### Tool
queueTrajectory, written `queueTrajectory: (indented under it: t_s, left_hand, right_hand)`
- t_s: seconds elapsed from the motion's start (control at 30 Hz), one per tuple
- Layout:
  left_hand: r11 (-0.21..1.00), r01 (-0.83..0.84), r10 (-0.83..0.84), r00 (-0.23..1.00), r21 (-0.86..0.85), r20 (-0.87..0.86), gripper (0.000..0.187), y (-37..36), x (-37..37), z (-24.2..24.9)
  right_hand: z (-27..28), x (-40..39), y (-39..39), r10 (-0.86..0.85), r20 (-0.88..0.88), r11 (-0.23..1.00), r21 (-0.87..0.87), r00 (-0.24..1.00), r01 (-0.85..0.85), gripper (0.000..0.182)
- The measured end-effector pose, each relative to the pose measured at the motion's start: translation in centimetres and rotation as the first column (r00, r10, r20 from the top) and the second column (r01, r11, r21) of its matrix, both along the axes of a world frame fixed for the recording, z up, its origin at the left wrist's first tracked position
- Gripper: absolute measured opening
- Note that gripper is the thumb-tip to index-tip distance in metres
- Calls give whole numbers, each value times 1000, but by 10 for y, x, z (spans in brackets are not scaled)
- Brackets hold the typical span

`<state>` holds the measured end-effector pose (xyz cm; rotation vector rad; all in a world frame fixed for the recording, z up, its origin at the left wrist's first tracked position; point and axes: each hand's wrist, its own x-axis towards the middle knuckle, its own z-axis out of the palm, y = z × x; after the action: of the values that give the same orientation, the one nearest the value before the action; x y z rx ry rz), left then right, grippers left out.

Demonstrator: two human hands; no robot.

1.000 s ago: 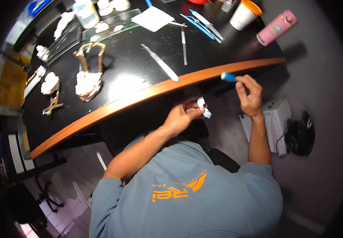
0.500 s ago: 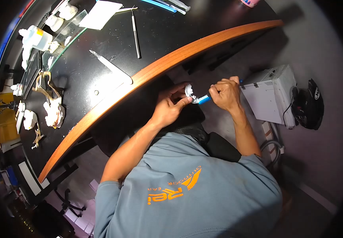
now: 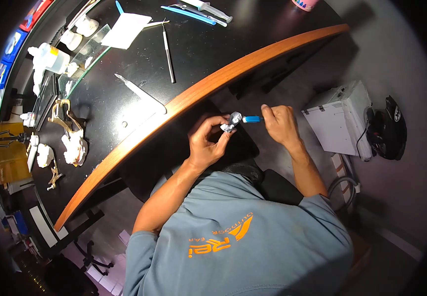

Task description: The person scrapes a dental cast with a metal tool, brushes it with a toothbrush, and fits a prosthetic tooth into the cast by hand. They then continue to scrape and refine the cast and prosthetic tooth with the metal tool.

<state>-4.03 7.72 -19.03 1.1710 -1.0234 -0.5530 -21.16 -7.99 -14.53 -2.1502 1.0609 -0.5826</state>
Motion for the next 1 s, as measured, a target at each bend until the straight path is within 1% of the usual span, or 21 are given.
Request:
queueTrajectory:
  t_s: [0.03, 0.07, 0.1, 0.13, 0.17, 0.23, 0.27, 0.3, 0.4, 0.43, 0.53, 0.57, 0.63, 0.67, 0.7, 0.77, 0.8, 0.83, 0.87, 0.93, 1.0]
  left_hand:
    - [999, -12, 16, 993, -33, 117, 27, 1, 3, -3]
    - [997, -25, 40, 972, -69, 234, 25, 1, 5, -4]
    - [991, -78, 109, 943, -110, 314, 25, -1, 5, 10]
    - [991, -75, 109, 933, -111, 343, 25, -1, 6, 11]
    - [991, -76, 112, 922, -110, 372, 25, 1, 7, 12]
    - [991, -83, 120, 903, -107, 413, 26, 3, 9, 12]
    - [990, -81, 124, 898, -117, 422, 26, 3, 9, 13]
    - [989, -76, 125, 893, -129, 431, 26, 3, 9, 16]
    - [984, -101, 154, 895, -146, 418, 26, 2, 8, 14]
    - [981, -122, 173, 897, -149, 408, 26, 2, 8, 13]
    - [980, -141, 187, 895, -140, 406, 26, 2, 10, 12]
    - [981, -132, 180, 899, -145, 399, 26, 3, 9, 11]
    - [982, -100, 157, 907, -163, 390, 25, 1, 9, 10]
    - [983, -118, 164, 911, -143, 379, 24, 0, 8, 9]
    - [983, -137, 174, 913, -123, 368, 23, 2, 7, 9]
    - [979, -174, 200, 914, -103, 352, 23, 5, 7, 0]
    - [982, -168, 187, 924, -85, 334, 23, 5, 7, 1]
    - [984, -167, 178, 932, -61, 315, 24, 6, 6, 3]
    - [984, -172, 175, 939, -37, 296, 25, 7, 6, 5]
    - [987, -131, 155, 938, -98, 309, 26, 5, 8, 8]
    - [987, -153, 160, 944, -49, 288, 24, 7, 7, 8]
  right_hand:
    - [-2, 4, 2, 1, -47, 1000, -23, 999, -2, 50]
    - [-6, 5, 3, -11, -36, 997, -71, 999, 9, 50]
    - [-11, 7, 3, -19, -22, 993, -117, 1000, 16, 50]
    - [-13, 10, 3, -21, -8, 986, -164, 1000, 20, 50]
    - [-11, 8, 4, -78, -54, 984, -167, 995, 68, 50]
    - [-5, 7, 0, -89, -43, 988, -132, 995, 83, 50]
    - [-3, 6, 0, -102, -39, 989, -113, 994, 97, 49]
    - [0, 8, 3, -90, -8, 988, -130, 996, 89, 48]
    - [-11, 9, 5, -67, -43, 984, -165, 997, 59, 48]
    - [-11, 7, 3, -78, -73, 957, -286, 994, 54, 48]
    - [-6, 4, 0, -100, -30, 987, -131, 995, 95, 52]
    - [-5, 6, 2, -103, -19, 989, -111, 994, 100, 52]
    - [-7, 13, 8, -34, 21, 993, -111, 999, 37, 49]
    - [-9, 16, 8, 0, 43, 993, -115, 999, 5, 48]
    - [-13, 17, 6, 10, 18, 995, -102, 1000, -8, 49]
    - [-12, 12, 2, -64, -12, 985, -159, 998, 61, 48]
    - [-11, 12, 1, -89, -24, 979, -184, 996, 83, 48]
    - [-7, 12, 1, -70, 1, 993, -99, 998, 70, 47]
    - [-10, 13, 3, -17, 5, 997, -76, 1000, 17, 46]
    - [-18, 16, 5, 100, 23, 994, -37, 995, -99, 44]
    - [-37, 11, -4, 81, -10, 994, -75, 997, -81, 44]
